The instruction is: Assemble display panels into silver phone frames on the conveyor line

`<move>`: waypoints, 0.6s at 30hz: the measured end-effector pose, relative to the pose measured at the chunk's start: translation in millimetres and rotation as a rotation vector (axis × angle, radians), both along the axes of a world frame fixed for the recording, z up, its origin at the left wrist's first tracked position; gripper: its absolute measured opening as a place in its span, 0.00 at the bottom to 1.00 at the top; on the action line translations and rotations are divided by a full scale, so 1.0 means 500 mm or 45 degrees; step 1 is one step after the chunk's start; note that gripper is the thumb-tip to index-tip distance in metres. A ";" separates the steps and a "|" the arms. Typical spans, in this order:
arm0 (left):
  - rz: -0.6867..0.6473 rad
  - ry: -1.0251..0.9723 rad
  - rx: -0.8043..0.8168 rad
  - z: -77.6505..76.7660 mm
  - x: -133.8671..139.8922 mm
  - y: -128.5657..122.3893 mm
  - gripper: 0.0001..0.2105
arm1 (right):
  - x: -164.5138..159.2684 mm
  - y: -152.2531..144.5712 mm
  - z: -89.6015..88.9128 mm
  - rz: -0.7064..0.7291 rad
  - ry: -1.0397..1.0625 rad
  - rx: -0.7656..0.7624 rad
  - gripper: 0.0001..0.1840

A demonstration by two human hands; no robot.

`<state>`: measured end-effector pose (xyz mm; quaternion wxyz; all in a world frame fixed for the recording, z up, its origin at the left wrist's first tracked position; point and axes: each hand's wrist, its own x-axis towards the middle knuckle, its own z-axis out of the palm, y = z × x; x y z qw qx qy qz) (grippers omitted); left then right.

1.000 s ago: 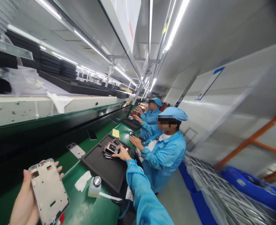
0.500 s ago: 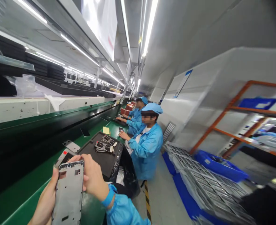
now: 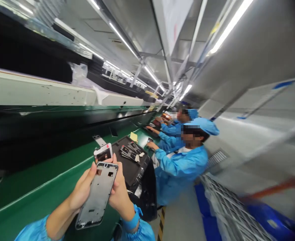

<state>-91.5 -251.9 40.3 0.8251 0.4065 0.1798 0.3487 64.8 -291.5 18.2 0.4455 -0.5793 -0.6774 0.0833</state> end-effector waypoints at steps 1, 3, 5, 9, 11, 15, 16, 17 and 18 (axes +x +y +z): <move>-0.001 -0.027 0.018 -0.002 -0.003 0.009 0.50 | 0.010 -0.003 -0.004 0.065 0.014 -0.026 0.56; 0.056 -0.029 0.114 -0.003 -0.017 0.026 0.48 | 0.039 -0.006 0.001 0.196 0.105 -0.020 0.52; 0.102 0.017 0.239 -0.001 -0.033 0.038 0.45 | 0.062 -0.005 0.024 0.268 0.288 0.081 0.39; 0.049 0.162 0.497 0.001 -0.050 0.048 0.43 | 0.044 0.012 0.080 0.257 0.532 0.197 0.20; 0.114 0.259 0.708 0.000 -0.050 0.049 0.39 | 0.009 0.028 0.092 0.230 0.578 0.176 0.20; 0.218 0.443 1.144 0.004 -0.051 0.050 0.33 | -0.050 0.056 0.088 0.122 0.812 0.218 0.21; 0.197 0.468 1.209 0.006 -0.053 0.050 0.33 | -0.058 0.061 0.085 0.105 0.874 0.236 0.21; 0.175 0.486 1.258 0.009 -0.055 0.049 0.33 | -0.065 0.065 0.084 0.086 0.921 0.258 0.21; 0.157 0.507 1.299 0.012 -0.056 0.049 0.34 | -0.069 0.069 0.084 0.067 0.954 0.285 0.19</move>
